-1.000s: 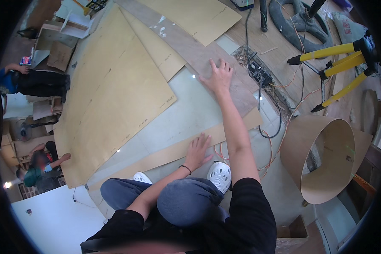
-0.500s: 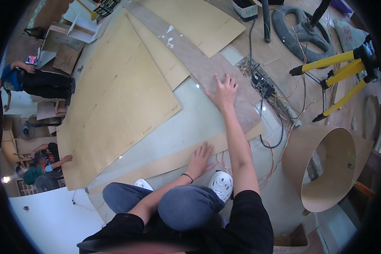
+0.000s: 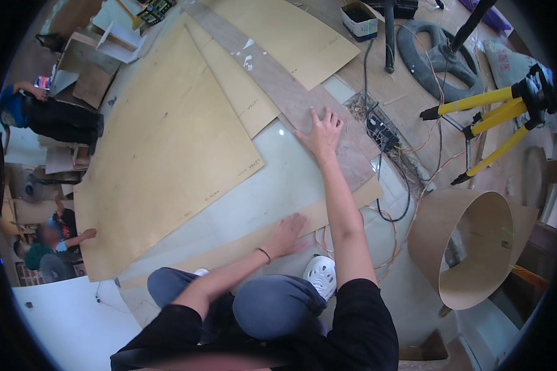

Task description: The person marks a line on a large plywood sheet, then uses a straightedge and utility knife to cut along the marked line. They reposition the straightedge and continue cutting to separate a strip from the sheet.

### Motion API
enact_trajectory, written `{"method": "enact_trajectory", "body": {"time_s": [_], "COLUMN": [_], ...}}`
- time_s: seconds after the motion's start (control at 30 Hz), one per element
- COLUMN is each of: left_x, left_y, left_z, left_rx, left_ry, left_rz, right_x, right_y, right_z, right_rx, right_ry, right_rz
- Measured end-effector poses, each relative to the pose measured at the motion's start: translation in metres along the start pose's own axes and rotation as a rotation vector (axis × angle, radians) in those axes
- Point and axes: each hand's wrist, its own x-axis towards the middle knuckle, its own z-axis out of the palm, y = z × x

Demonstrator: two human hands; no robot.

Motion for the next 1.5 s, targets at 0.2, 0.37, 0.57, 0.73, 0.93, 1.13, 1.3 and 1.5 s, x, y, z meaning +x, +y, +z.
{"method": "enact_trajectory", "body": {"time_s": [0.2,0.37,0.57,0.73,0.93,1.13,1.3,1.5], "left_x": [0.034,-0.191,-0.359,-0.401,-0.392,-0.363,-0.361,-0.39], "left_y": [-0.131,-0.107,-0.08,-0.067,0.017,0.107,0.11,0.109], "left_z": [-0.139,-0.326,-0.351,-0.375,-0.481,-0.608,-0.643,-0.622], "left_rx": [0.077,-0.1,-0.318,-0.359,-0.227,-0.374,-0.476,-0.518], "left_ry": [0.166,0.151,-0.199,-0.196,-0.276,-0.053,0.113,0.132], "left_rz": [-0.001,0.03,0.009,-0.05,-0.417,-0.848,-0.999,-1.171], "right_x": [-0.057,-0.186,-0.207,-0.229,-0.266,-0.264,-0.251,-0.231], "right_y": [-0.046,-0.148,-0.212,-0.218,-0.236,-0.227,-0.201,-0.204], "right_z": [-0.118,-0.324,-0.358,-0.362,-0.459,-0.633,-0.693,-0.696], "right_rx": [0.56,1.047,0.427,0.282,0.102,0.169,0.023,-0.051], "right_ry": [-0.037,-0.498,-0.611,-0.803,-0.674,-0.911,-1.017,-1.289], "right_rz": [0.046,0.347,-0.159,-0.034,0.044,0.153,0.145,-0.011]}}
